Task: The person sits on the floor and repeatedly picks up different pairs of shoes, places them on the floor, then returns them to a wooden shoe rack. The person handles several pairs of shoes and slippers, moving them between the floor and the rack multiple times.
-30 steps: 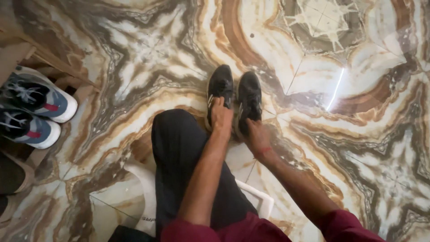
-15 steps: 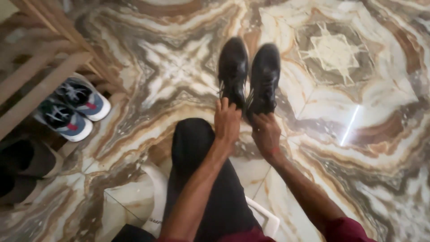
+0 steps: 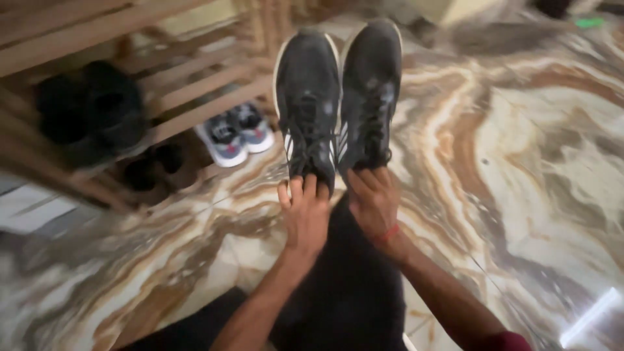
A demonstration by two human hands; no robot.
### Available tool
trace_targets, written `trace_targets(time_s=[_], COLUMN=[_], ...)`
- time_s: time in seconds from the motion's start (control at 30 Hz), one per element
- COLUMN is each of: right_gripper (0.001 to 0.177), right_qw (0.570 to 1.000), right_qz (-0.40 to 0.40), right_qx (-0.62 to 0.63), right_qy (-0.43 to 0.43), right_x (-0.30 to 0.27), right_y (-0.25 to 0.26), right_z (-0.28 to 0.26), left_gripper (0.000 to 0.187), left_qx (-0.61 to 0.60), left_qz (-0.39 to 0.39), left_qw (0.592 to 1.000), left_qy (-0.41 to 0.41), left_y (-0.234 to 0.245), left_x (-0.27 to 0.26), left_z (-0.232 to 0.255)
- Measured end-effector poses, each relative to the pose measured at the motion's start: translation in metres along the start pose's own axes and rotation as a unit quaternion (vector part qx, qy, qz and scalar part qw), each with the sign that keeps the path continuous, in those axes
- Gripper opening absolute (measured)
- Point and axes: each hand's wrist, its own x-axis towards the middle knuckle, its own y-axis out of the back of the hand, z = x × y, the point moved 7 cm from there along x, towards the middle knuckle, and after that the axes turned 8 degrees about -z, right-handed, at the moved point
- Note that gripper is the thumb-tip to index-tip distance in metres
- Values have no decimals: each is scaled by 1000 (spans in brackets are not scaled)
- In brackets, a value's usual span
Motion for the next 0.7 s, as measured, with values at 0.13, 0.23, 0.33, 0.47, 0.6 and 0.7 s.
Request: trace_targets(time_s=[0.13, 0.23, 0.33, 0.47, 0.6, 0.7], right_gripper=[34, 34, 42, 52, 43, 30], right_qw=[997, 984, 949, 903, 896, 882], right_qz=[-50, -130, -248, -339, -387, -427], right_qx=[56, 116, 185, 249, 191, 167], right_qy=[30, 44, 61, 88, 100, 111], right_x=[-5, -25, -57, -98, -115, -124], right_y=[-40, -83, -144, -216, -263, -291], right_z=[-49, -80, -97, -114, -122, -125], left_gripper=[17, 18, 18, 13, 13, 12], left_qx=[-2, 1, 1, -20, -29, -20], left_qz=[11, -64, -117, -147, -146, -180], left_qw=[998, 992, 982, 970, 966, 956], left_qy=[58, 111, 147, 195, 213, 230], left_y=[23, 19, 2, -43, -79, -99], left_x=[-49, -96, -143, -192, -224, -233], left_z=[-53, -96, -131, -167, -191, -205])
